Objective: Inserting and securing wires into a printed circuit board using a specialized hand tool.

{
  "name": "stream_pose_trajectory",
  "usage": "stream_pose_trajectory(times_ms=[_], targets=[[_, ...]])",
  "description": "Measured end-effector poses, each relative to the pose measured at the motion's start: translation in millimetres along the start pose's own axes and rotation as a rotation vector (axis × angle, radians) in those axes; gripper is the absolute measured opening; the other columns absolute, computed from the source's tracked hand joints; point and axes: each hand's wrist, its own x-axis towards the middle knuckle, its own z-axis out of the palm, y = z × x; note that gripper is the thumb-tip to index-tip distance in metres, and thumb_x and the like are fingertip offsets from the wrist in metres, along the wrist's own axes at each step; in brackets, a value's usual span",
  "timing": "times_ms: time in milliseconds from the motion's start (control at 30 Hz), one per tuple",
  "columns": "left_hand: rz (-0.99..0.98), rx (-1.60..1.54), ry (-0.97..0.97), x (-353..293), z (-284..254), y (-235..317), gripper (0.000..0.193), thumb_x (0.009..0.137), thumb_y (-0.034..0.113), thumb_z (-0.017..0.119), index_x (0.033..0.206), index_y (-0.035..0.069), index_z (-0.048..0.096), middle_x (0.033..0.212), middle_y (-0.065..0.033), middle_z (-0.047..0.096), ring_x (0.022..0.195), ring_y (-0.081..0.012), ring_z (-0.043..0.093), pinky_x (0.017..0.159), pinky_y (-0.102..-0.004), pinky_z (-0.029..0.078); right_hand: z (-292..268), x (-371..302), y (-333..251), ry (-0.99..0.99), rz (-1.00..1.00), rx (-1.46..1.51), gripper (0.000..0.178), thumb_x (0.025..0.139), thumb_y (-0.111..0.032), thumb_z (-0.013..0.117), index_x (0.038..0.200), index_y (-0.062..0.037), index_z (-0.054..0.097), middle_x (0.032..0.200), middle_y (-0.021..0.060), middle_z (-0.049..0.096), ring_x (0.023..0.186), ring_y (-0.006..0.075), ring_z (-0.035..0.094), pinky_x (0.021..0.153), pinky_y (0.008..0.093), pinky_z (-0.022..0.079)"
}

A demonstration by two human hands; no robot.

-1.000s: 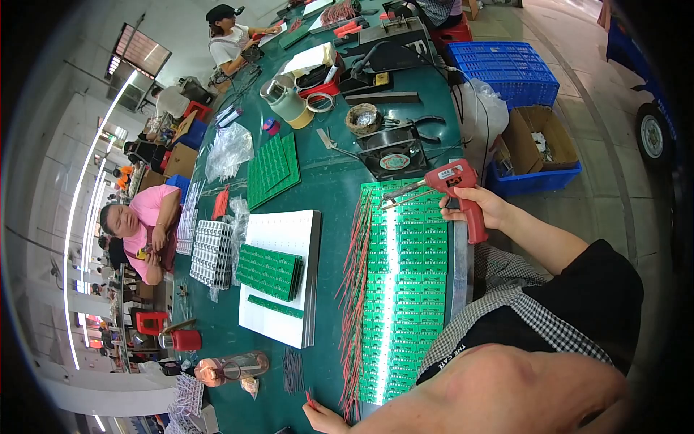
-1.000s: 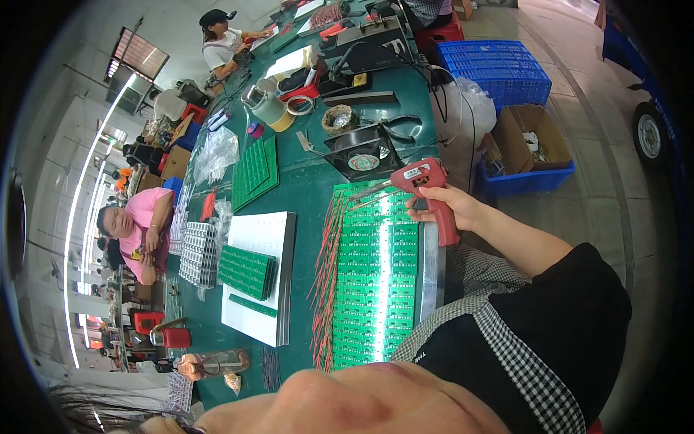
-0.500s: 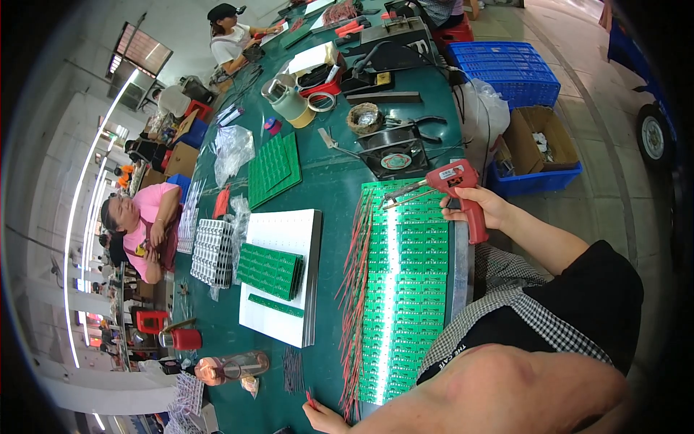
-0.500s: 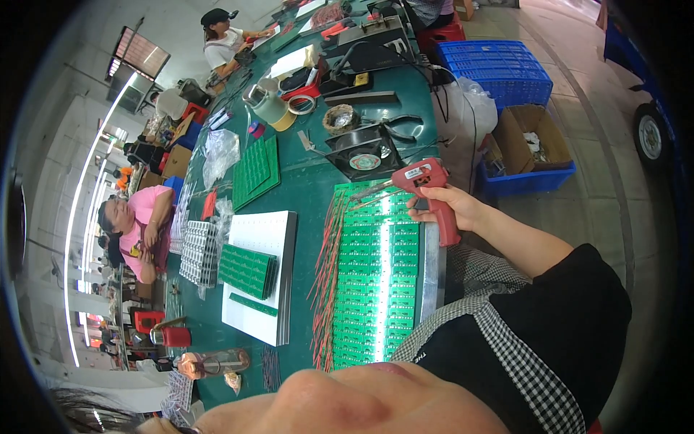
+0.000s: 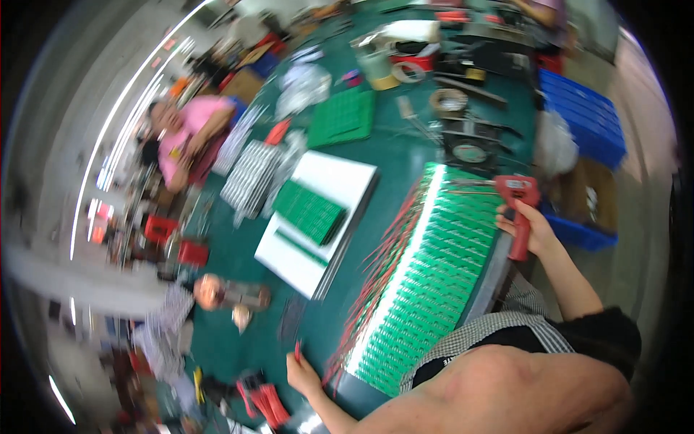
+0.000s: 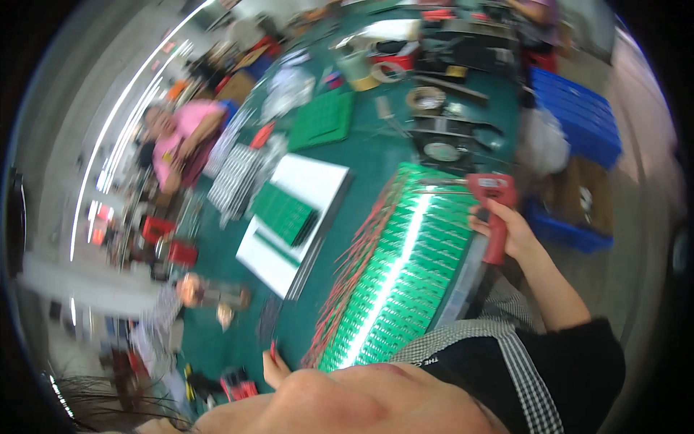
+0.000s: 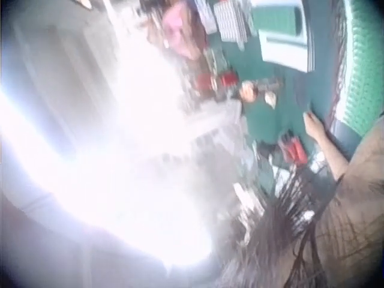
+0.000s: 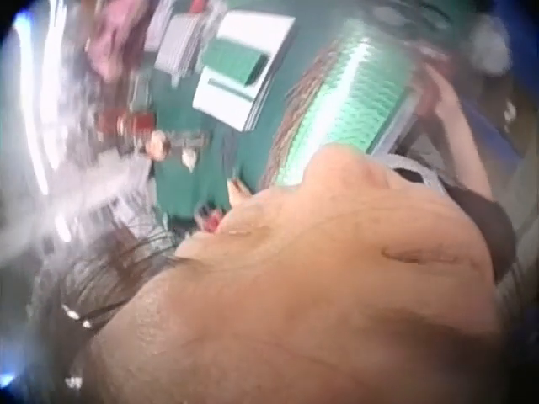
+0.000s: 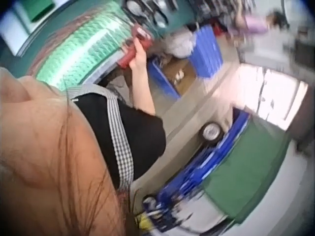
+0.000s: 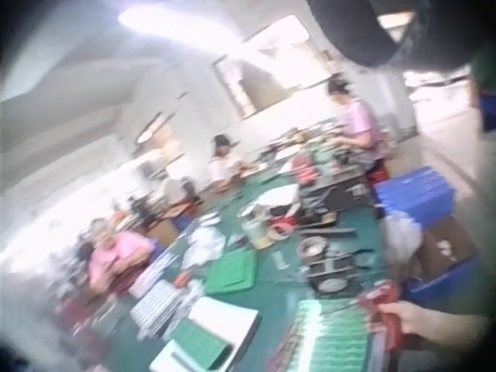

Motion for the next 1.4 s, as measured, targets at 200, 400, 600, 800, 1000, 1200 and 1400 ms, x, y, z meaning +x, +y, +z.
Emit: stream_pose_trajectory(times_ms=[200, 400, 600, 800, 1000, 1200, 1400], targets=[[-0.048, 0.015, -0.008, 8, 3, -6, 0.011, 0.082, 0.017, 0.051, 0.078, 0.006, 0.052, 0.072, -0.0149, 0.055, 0.068, -0.0336, 0.054, 0.057, -0.0396, 0.042, -10, 3, 5, -0.004, -0.034, -0.023, 0.032, 0.089, -0.024, 0.044, 0.113, -0.0036, 0.043, 0.096, 0.0103, 0.056, 0.086, 0.0202, 0.056, 0.082, 0.0351, 0.045], [-0.001, 0.004, 0.021, 7, 0, 8, 0.010, 0.082, 0.015, 0.051, 0.078, 0.006, 0.050, 0.071, -0.0150, 0.054, 0.065, -0.0340, 0.053, 0.055, -0.0395, 0.041, -7, -2, 0, -0.006, -0.052, 0.001, 0.032, 0.088, -0.021, 0.046, 0.113, -0.0021, 0.043, 0.096, 0.0112, 0.056, 0.087, 0.0216, 0.056, 0.082, 0.0368, 0.046], [-0.003, 0.015, -0.002, -3, -11, 17, 0.010, 0.082, 0.014, 0.050, 0.077, 0.005, 0.051, 0.069, -0.0153, 0.053, 0.061, -0.0329, 0.052, 0.053, -0.0392, 0.040, -2, -1, -6, -0.055, 0.004, 0.051, 0.033, 0.085, -0.018, 0.051, 0.112, -0.0028, 0.042, 0.096, 0.0129, 0.055, 0.088, 0.0258, 0.056, 0.083, 0.0383, 0.045], [0.032, 0.172, -0.097, -6, 6, -24, 0.024, 0.087, 0.028, 0.042, 0.083, 0.007, 0.053, 0.076, -0.0176, 0.058, 0.066, -0.0366, 0.055, 0.056, -0.0427, 0.043, 6, -7, -6, -0.066, -0.034, 0.037, 0.032, 0.084, -0.017, 0.052, 0.112, -0.0047, 0.043, 0.095, 0.0125, 0.054, 0.089, 0.0249, 0.056, 0.084, 0.0375, 0.045], [0.010, 0.205, -0.147, -2, 1, -21, 0.025, 0.087, 0.028, 0.042, 0.083, 0.006, 0.053, 0.075, -0.0185, 0.057, 0.066, -0.0370, 0.055, 0.056, -0.0429, 0.043, 8, -5, -4, -0.079, -0.041, 0.021, 0.032, 0.084, -0.018, 0.052, 0.111, -0.0045, 0.043, 0.096, 0.0124, 0.054, 0.089, 0.0245, 0.056, 0.084, 0.0372, 0.045], [0.082, 0.081, -0.090, 0, -3, 2, 0.017, 0.085, 0.021, 0.046, 0.080, 0.005, 0.052, 0.072, -0.0171, 0.055, 0.063, -0.0352, 0.053, 0.055, -0.0411, 0.042, 7, -4, -8, -0.094, -0.029, 0.013, 0.033, 0.084, -0.019, 0.052, 0.112, -0.0044, 0.043, 0.096, 0.0122, 0.055, 0.089, 0.0242, 0.056, 0.083, 0.0364, 0.045], [-0.052, 0.031, -0.032, 0, 2, -4, 0.010, 0.082, 0.015, 0.050, 0.078, 0.006, 0.051, 0.070, -0.0158, 0.054, 0.062, -0.0338, 0.053, 0.054, -0.0400, 0.041, -3, 0, -4, -0.014, 0.014, 0.030, 0.032, 0.084, -0.019, 0.052, 0.110, -0.0022, 0.044, 0.096, 0.0131, 0.055, 0.087, 0.0241, 0.056, 0.082, 0.0370, 0.047]])
